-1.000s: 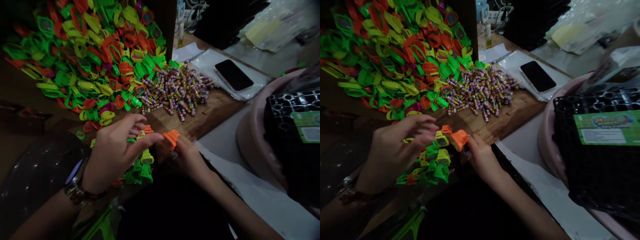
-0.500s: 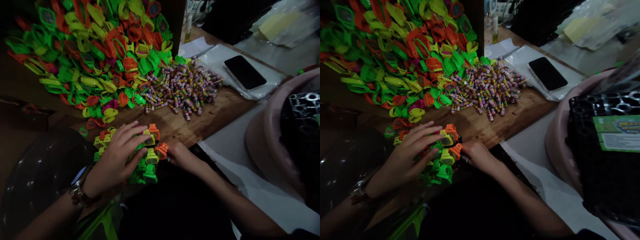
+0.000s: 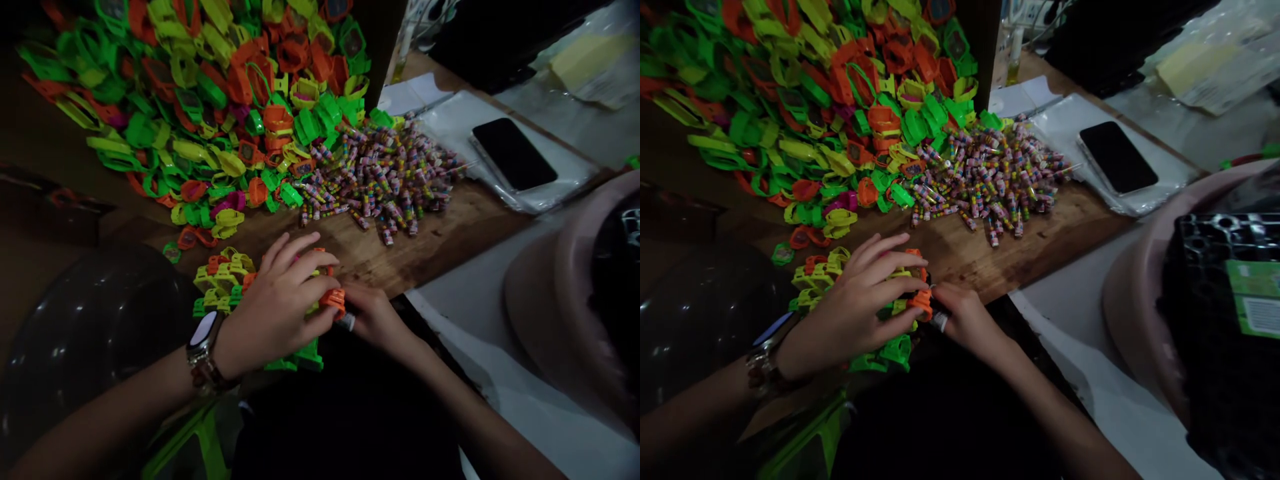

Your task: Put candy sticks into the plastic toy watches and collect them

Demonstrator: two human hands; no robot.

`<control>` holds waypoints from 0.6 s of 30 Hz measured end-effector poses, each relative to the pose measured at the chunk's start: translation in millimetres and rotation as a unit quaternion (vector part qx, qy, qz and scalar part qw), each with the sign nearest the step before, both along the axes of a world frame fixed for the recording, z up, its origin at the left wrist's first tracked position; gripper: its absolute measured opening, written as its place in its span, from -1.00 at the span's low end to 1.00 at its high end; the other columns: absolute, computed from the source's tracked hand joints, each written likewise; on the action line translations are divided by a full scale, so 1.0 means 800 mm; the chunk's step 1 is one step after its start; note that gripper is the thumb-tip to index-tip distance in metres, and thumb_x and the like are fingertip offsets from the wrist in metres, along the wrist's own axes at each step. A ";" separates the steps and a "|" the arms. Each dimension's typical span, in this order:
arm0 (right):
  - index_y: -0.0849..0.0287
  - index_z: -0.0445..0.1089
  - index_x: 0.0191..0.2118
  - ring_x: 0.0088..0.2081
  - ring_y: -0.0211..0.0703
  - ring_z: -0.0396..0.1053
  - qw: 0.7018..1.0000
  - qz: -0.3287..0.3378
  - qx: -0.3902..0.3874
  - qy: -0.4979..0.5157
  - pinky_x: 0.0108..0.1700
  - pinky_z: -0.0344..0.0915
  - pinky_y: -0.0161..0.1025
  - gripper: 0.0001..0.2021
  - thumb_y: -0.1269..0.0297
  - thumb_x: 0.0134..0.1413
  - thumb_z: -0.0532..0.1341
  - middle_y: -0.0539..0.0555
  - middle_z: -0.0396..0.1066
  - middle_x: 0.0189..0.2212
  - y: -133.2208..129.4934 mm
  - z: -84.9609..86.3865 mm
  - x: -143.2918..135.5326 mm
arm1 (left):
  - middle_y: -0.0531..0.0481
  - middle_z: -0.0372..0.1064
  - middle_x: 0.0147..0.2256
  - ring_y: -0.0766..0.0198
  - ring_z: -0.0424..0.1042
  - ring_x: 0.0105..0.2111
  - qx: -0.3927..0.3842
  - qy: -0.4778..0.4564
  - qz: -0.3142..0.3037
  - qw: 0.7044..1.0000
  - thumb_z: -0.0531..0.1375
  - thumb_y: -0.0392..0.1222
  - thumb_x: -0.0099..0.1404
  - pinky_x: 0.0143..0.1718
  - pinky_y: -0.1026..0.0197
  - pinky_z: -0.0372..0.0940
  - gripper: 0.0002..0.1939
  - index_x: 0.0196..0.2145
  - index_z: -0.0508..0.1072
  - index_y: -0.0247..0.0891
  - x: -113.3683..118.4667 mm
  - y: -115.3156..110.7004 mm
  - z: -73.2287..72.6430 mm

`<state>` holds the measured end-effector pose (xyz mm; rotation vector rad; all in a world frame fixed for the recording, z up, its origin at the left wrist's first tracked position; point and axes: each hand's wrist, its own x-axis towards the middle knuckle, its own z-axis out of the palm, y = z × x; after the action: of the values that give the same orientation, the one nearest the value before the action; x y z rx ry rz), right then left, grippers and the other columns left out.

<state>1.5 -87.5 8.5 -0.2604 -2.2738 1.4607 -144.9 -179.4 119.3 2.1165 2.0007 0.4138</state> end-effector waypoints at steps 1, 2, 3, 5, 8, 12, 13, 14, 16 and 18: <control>0.20 0.34 -0.34 -0.40 -0.18 0.38 1.000 0.010 0.008 -0.003 -0.37 0.27 -0.30 -0.89 0.30 0.17 0.13 0.07 0.40 -0.45 0.001 0.001 0.001 | -0.03 0.38 -0.03 0.04 0.10 0.21 0.007 0.000 0.008 1.000 0.18 -0.20 0.24 0.26 -0.17 -0.07 -0.87 -0.24 0.46 -0.22 0.001 -0.001 -0.001; 0.19 0.33 -0.34 -0.39 -0.17 0.38 1.000 0.024 0.014 -0.011 -0.36 0.27 -0.30 -0.89 0.32 0.17 0.11 0.07 0.40 -0.44 0.002 0.003 0.001 | -0.04 0.39 -0.05 0.04 0.11 0.20 0.013 -0.002 0.018 1.000 0.19 -0.20 0.23 0.26 -0.16 -0.06 -0.88 -0.25 0.45 -0.22 0.002 -0.001 -0.003; 0.20 0.33 -0.33 -0.37 -0.17 0.38 0.999 0.043 0.019 -0.021 -0.34 0.28 -0.29 -0.90 0.34 0.17 0.10 0.08 0.40 -0.43 0.005 0.005 0.000 | -0.05 0.39 -0.06 0.05 0.13 0.19 0.018 -0.004 0.028 0.999 0.20 -0.19 0.22 0.25 -0.16 -0.05 -0.88 -0.26 0.45 -0.23 0.003 -0.002 -0.006; 0.22 0.32 -0.30 -0.32 -0.14 0.38 0.996 0.076 0.026 -0.039 -0.29 0.30 -0.27 -0.91 0.38 0.17 0.08 0.12 0.40 -0.38 0.009 0.009 0.000 | -0.06 0.39 -0.07 0.04 0.15 0.17 0.023 -0.007 0.044 0.999 0.21 -0.16 0.22 0.25 -0.16 -0.03 -0.87 -0.28 0.44 -0.24 0.002 -0.005 -0.009; 0.27 0.31 -0.21 -0.27 -0.10 0.38 0.994 0.089 0.035 -0.045 -0.24 0.31 -0.23 -0.88 0.38 0.18 0.07 0.19 0.39 -0.31 0.009 0.009 0.000 | -0.05 0.38 -0.04 0.02 0.13 0.19 0.016 0.011 0.045 0.999 0.20 -0.14 0.23 0.25 -0.18 -0.04 -0.87 -0.28 0.45 -0.23 0.001 -0.009 -0.009; 0.28 0.30 -0.17 -0.30 -0.12 0.36 0.995 0.082 0.036 -0.035 -0.28 0.31 -0.23 -0.84 0.35 0.21 0.05 0.19 0.38 -0.32 0.002 0.004 0.000 | -0.04 0.34 0.03 -0.05 0.07 0.22 -0.008 0.056 0.047 0.997 0.18 -0.14 0.24 0.25 -0.25 -0.10 -0.88 -0.32 0.47 -0.20 0.002 -0.011 0.000; 0.29 0.30 -0.18 -0.31 -0.12 0.36 0.995 0.085 0.034 -0.036 -0.29 0.31 -0.24 -0.84 0.35 0.21 0.05 0.19 0.38 -0.32 0.001 0.003 -0.001 | -0.05 0.34 0.04 -0.06 0.07 0.22 -0.016 0.063 0.048 0.997 0.18 -0.13 0.24 0.25 -0.25 -0.11 -0.88 -0.34 0.47 -0.21 0.003 -0.011 0.003; 0.29 0.31 -0.20 -0.32 -0.13 0.36 0.995 0.088 0.033 -0.039 -0.29 0.30 -0.25 -0.85 0.35 0.20 0.06 0.19 0.38 -0.33 0.002 0.002 -0.002 | -0.06 0.33 0.04 -0.06 0.07 0.22 -0.023 0.068 0.048 0.996 0.17 -0.13 0.24 0.25 -0.26 -0.11 -0.87 -0.35 0.47 -0.21 0.004 -0.010 0.004; 0.28 0.31 -0.24 -0.32 -0.13 0.36 0.994 0.093 0.033 -0.043 -0.30 0.30 -0.26 -0.88 0.37 0.18 0.07 0.18 0.38 -0.33 0.003 0.001 -0.004 | -0.07 0.31 0.06 -0.07 0.06 0.23 -0.033 0.075 0.045 0.996 0.16 -0.12 0.24 0.25 -0.26 -0.12 -0.86 -0.35 0.47 -0.22 0.007 -0.010 0.007; 0.26 0.30 -0.27 -0.32 -0.13 0.36 0.994 0.097 0.034 -0.043 -0.29 0.30 -0.25 -0.92 0.38 0.16 0.09 0.16 0.38 -0.35 0.006 -0.001 -0.006 | -0.08 0.30 0.08 -0.07 0.05 0.23 -0.037 0.078 0.046 0.995 0.14 -0.12 0.25 0.25 -0.27 -0.13 -0.84 -0.34 0.47 -0.23 0.008 -0.011 0.008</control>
<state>-3.1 -83.0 8.0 -0.0863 -2.4725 1.4876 -138.3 -188.6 125.5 2.0757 2.1696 0.1891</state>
